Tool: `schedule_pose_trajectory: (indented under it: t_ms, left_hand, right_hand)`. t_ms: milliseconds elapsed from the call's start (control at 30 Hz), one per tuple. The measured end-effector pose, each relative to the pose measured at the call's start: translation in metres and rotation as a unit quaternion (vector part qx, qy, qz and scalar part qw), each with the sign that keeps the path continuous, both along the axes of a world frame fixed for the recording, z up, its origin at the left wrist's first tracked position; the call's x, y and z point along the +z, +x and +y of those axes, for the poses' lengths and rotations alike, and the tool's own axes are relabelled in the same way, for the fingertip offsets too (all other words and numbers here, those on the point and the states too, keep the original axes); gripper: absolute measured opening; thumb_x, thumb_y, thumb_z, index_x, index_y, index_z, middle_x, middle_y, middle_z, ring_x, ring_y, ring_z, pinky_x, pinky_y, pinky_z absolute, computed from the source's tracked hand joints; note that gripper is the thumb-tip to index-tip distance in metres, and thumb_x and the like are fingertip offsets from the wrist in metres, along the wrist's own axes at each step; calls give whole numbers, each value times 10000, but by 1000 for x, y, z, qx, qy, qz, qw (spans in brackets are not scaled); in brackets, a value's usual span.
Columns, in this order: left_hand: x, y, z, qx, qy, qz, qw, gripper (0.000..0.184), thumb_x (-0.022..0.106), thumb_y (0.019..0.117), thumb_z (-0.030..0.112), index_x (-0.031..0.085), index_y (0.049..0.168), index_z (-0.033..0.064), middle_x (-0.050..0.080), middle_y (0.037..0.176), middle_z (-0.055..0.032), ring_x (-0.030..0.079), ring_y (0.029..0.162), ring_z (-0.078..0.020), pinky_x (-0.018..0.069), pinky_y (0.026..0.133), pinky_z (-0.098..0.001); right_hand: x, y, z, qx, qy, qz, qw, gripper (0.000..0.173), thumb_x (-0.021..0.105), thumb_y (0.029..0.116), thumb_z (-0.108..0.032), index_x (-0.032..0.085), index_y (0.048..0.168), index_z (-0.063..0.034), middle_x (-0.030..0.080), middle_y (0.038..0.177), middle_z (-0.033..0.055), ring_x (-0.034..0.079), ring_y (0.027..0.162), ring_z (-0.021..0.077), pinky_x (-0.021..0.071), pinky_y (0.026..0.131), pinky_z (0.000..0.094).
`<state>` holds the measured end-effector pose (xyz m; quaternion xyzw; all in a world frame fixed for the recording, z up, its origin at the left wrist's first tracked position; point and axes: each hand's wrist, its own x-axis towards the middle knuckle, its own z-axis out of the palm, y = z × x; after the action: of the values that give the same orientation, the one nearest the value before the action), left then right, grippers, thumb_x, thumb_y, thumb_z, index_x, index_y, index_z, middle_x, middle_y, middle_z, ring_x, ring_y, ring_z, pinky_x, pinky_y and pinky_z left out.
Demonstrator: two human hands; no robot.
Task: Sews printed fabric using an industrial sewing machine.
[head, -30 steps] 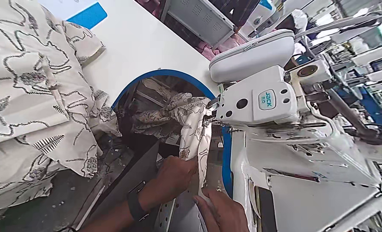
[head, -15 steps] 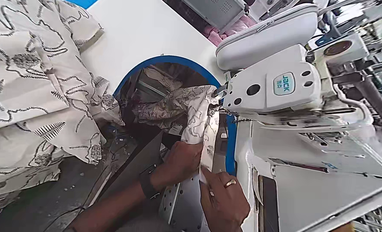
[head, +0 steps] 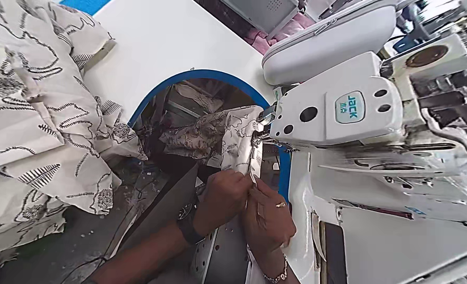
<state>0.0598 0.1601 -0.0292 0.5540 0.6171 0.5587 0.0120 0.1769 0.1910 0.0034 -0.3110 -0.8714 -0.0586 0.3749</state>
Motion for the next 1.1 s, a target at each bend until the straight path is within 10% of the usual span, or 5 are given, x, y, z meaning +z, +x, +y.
schedule_pose_trajectory:
  t_ms: [433,633,767,967,1100]
  left_hand:
    - [83,-62,-15,-64,-31,-130,989,326,480,1023,107,705,1216,-28,748,1136,-132,723,1053,-180,594,916,-343]
    - [-15,-83,139,-277,-238,-550,751,685,229,1094,554,600,1263,4,671,1043,-130,641,879,-177,527,787,-361]
    - [8,-88,214,-195,-243,-503,806,274,702,948,139,640,1112,-72,662,1024,-191,625,904,-241,527,839,-443]
    - [-51,-62,176,-56,-234,-557,795,420,644,994,182,562,1291,-104,623,1243,-280,621,1149,-338,500,1003,-488]
    - [78,-62,29,-120,45,-396,909,149,668,930,0,677,971,-143,715,873,-172,694,834,-128,576,827,-294]
  right_hand:
    - [-2,-11,-7,-32,-106,-116,987,303,478,962,-154,716,1031,21,656,1292,280,657,1198,363,541,953,394]
    - [-2,-21,-9,-29,-53,-146,988,274,497,914,-101,742,897,21,694,1269,241,656,1204,445,556,974,451]
    - [-5,-18,-11,-39,-51,-138,988,271,498,899,-117,738,862,4,711,1245,223,665,1191,435,558,954,451]
    - [-6,-16,-6,-27,-73,-74,994,278,521,895,-121,761,934,15,724,1233,198,687,1165,408,576,922,492]
    - [52,-8,-32,-10,-322,185,929,509,647,922,-77,450,1321,169,658,867,48,651,710,11,577,645,217]
